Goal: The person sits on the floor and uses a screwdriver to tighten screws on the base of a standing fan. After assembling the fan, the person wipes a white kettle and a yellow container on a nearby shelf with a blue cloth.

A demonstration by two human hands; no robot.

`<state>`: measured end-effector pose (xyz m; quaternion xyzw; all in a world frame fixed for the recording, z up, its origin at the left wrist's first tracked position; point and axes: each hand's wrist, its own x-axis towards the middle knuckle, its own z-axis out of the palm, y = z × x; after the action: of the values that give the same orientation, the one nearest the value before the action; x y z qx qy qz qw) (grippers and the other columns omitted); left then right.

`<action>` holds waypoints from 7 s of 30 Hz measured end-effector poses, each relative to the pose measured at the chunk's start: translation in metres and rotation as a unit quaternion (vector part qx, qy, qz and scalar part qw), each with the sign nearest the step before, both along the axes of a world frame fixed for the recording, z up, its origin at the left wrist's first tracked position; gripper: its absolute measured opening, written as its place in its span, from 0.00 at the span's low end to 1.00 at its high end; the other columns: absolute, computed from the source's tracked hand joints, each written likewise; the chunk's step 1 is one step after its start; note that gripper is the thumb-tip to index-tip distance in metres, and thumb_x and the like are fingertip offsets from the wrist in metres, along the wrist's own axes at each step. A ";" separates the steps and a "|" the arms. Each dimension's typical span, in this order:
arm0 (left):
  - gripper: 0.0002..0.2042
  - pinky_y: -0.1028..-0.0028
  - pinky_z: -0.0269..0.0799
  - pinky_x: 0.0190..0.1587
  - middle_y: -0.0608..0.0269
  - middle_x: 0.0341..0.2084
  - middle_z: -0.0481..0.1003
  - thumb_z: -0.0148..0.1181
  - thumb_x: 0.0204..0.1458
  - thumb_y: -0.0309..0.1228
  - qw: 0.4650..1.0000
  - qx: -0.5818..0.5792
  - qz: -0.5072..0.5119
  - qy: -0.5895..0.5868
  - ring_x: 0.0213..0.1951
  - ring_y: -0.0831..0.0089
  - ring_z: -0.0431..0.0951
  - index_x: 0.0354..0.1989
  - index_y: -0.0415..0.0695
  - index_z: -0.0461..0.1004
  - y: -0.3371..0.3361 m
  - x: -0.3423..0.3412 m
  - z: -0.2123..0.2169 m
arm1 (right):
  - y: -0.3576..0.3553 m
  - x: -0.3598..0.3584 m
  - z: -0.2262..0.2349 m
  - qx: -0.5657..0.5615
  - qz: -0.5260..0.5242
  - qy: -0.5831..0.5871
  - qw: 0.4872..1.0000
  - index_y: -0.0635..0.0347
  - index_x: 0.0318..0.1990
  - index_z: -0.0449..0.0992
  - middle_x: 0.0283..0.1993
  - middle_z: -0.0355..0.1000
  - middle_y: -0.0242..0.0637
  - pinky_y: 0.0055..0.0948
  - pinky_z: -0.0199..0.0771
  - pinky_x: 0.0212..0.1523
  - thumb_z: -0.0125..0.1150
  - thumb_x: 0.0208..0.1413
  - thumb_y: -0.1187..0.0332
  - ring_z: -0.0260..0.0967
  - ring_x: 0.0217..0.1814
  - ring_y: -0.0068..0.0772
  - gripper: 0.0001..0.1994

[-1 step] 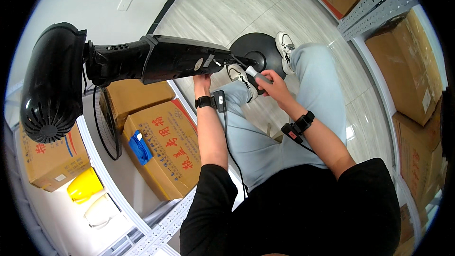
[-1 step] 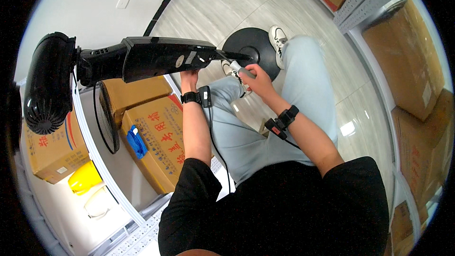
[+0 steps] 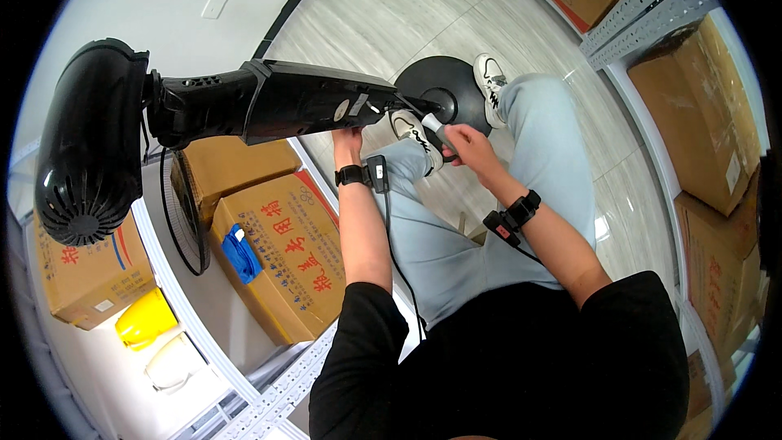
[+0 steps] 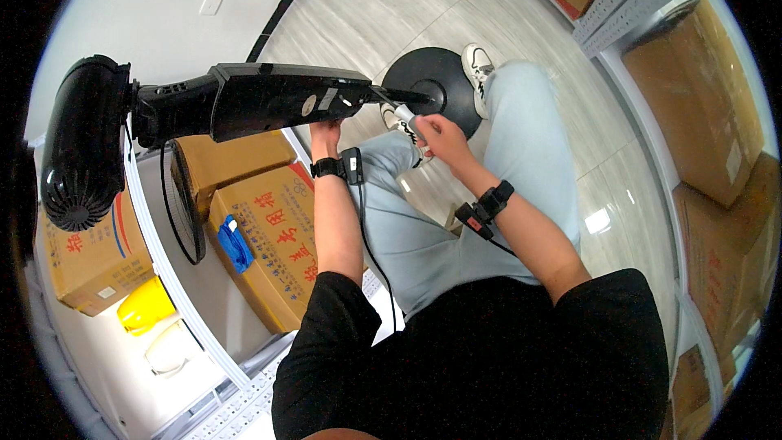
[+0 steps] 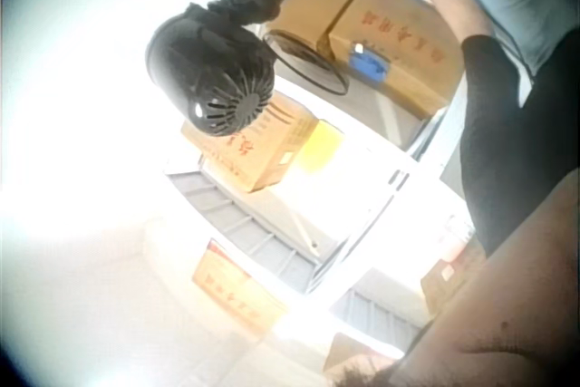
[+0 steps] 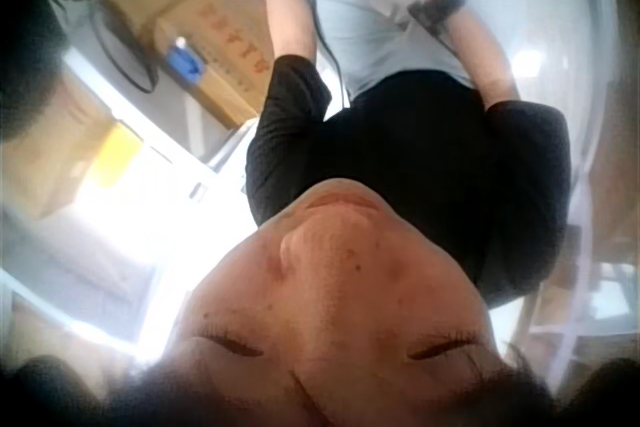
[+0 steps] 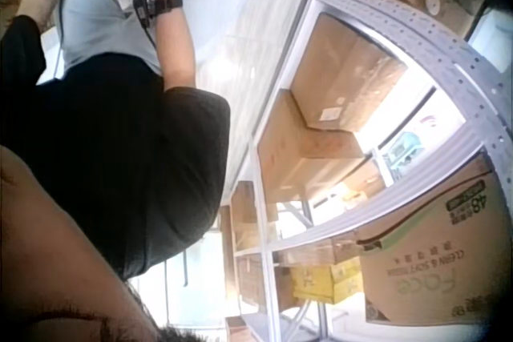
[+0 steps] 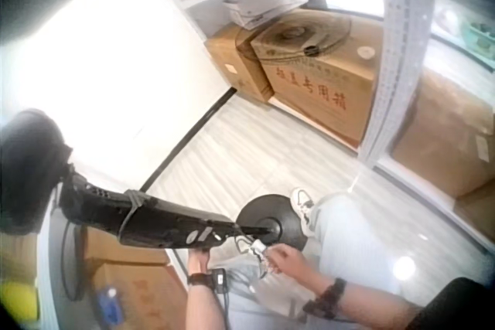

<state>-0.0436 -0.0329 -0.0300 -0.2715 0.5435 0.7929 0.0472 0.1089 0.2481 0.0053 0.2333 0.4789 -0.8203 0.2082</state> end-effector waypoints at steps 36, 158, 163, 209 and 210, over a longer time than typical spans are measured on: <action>0.18 0.60 0.74 0.47 0.63 0.50 0.72 0.48 0.58 0.45 1.000 0.005 0.006 -0.002 0.50 0.63 0.73 0.53 0.53 0.69 0.005 0.001 0.004 | 0.000 0.003 0.005 0.014 -0.017 0.055 0.998 0.60 0.45 0.72 0.34 0.74 0.32 0.21 0.69 0.26 0.57 0.58 0.56 0.71 0.32 0.19 0.17; 0.18 0.56 0.71 0.52 0.60 0.53 0.71 0.48 0.58 0.45 1.000 -0.002 0.016 0.005 0.52 0.59 0.72 0.54 0.51 0.69 0.013 0.005 0.014 | 0.005 -0.005 0.008 0.008 0.015 -0.003 1.000 0.58 0.46 0.71 0.33 0.71 0.28 0.18 0.65 0.27 0.62 0.55 0.58 0.69 0.32 0.17 0.17; 0.19 0.55 0.70 0.52 0.59 0.52 0.71 0.48 0.58 0.45 1.000 0.002 0.007 0.011 0.52 0.59 0.71 0.54 0.51 0.69 0.012 0.004 0.013 | 0.001 -0.001 -0.004 0.075 -0.007 0.096 0.993 0.59 0.46 0.72 0.32 0.75 0.30 0.19 0.65 0.23 0.65 0.53 0.57 0.71 0.28 0.17 0.19; 0.13 0.83 0.55 0.21 0.64 0.24 0.68 0.52 0.61 0.39 0.977 0.195 -0.059 0.066 0.23 0.82 0.62 0.36 0.39 0.68 0.048 0.117 0.065 | 0.005 0.044 0.110 0.281 0.123 0.217 0.927 0.61 0.47 0.74 0.35 0.73 0.29 0.17 0.62 0.26 0.67 0.50 0.67 0.69 0.31 0.16 0.17; 0.14 0.83 0.55 0.21 0.65 0.24 0.68 0.51 0.61 0.40 0.978 0.190 -0.062 0.067 0.23 0.81 0.62 0.35 0.39 0.68 0.048 0.118 0.067 | 0.005 0.045 0.111 0.287 0.127 0.218 0.924 0.62 0.47 0.73 0.35 0.73 0.29 0.17 0.61 0.26 0.66 0.51 0.68 0.68 0.31 0.16 0.17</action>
<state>0.0740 0.0150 0.0366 -0.1697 0.4011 0.8933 0.1109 0.1539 0.2528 0.1167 0.0353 0.7529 -0.6451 0.1251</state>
